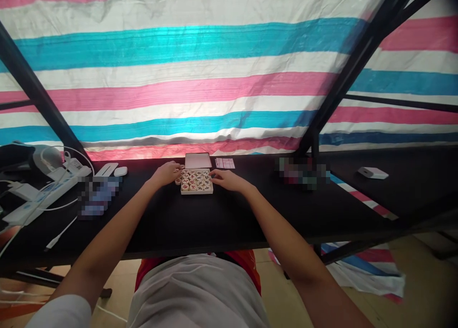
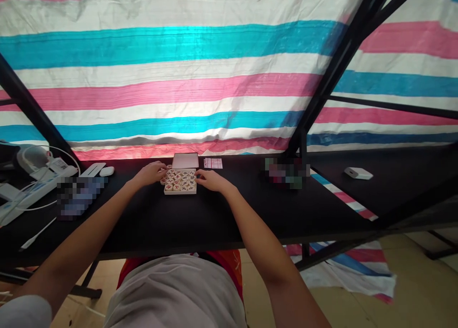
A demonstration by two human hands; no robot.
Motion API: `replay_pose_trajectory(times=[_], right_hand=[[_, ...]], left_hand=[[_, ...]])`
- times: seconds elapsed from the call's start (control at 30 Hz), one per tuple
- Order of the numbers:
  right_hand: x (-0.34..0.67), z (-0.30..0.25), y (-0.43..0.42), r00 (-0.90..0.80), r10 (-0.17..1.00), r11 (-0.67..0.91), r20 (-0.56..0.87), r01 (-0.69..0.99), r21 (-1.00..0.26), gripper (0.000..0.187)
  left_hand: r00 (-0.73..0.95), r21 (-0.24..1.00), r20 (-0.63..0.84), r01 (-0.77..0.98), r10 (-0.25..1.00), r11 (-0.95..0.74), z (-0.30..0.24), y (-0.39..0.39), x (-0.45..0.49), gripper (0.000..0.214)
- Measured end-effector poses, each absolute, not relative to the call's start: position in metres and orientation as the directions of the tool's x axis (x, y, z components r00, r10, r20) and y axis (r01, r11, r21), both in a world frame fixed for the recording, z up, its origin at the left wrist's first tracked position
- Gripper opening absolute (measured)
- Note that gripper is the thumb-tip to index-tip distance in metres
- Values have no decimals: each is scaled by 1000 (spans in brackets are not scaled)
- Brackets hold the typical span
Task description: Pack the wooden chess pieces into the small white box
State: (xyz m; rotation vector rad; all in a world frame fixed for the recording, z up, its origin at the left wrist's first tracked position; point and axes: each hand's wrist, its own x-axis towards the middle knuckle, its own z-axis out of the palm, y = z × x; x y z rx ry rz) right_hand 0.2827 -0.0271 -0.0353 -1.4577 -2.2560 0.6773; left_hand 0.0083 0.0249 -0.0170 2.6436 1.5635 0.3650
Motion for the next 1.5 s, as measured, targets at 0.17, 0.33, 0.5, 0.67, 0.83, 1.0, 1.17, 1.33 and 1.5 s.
replay_pose_trajectory(times=[0.17, 0.33, 0.5, 0.67, 0.83, 1.0, 1.17, 1.33, 1.5], right_hand=[[283, -34, -28, -404, 914, 353, 41, 744, -567, 32], [282, -32, -30, -388, 921, 335, 33, 747, -574, 32], [283, -34, -27, -399, 916, 352, 42, 749, -561, 33], [284, -37, -25, -395, 918, 349, 40, 753, -558, 32], [283, -34, -28, -402, 915, 353, 37, 751, -558, 32], [282, -33, -29, -401, 915, 350, 34, 749, -563, 31], [283, -34, -28, -398, 917, 345, 34, 746, -569, 32], [283, -36, -27, -398, 916, 353, 51, 740, -573, 31], [283, -36, -27, -396, 917, 352, 51, 743, -569, 31]], left_hand=[[530, 268, 85, 804, 844, -532, -27, 22, -21, 43], [522, 239, 63, 820, 851, -520, -24, 20, -20, 34], [493, 227, -38, 851, 869, -473, -15, 17, -24, 34], [488, 233, -72, 856, 870, -461, -16, 16, -22, 28], [439, 194, -84, 888, 895, -417, -19, 16, -19, 19], [426, 163, 98, 885, 899, -437, -4, 2, -13, 19], [615, 265, 330, 668, 717, -695, -2, -22, 21, 25], [777, 184, 362, 481, 514, -857, -27, -31, 49, 22], [807, 116, 290, 503, 514, -856, -42, -26, 49, 24]])
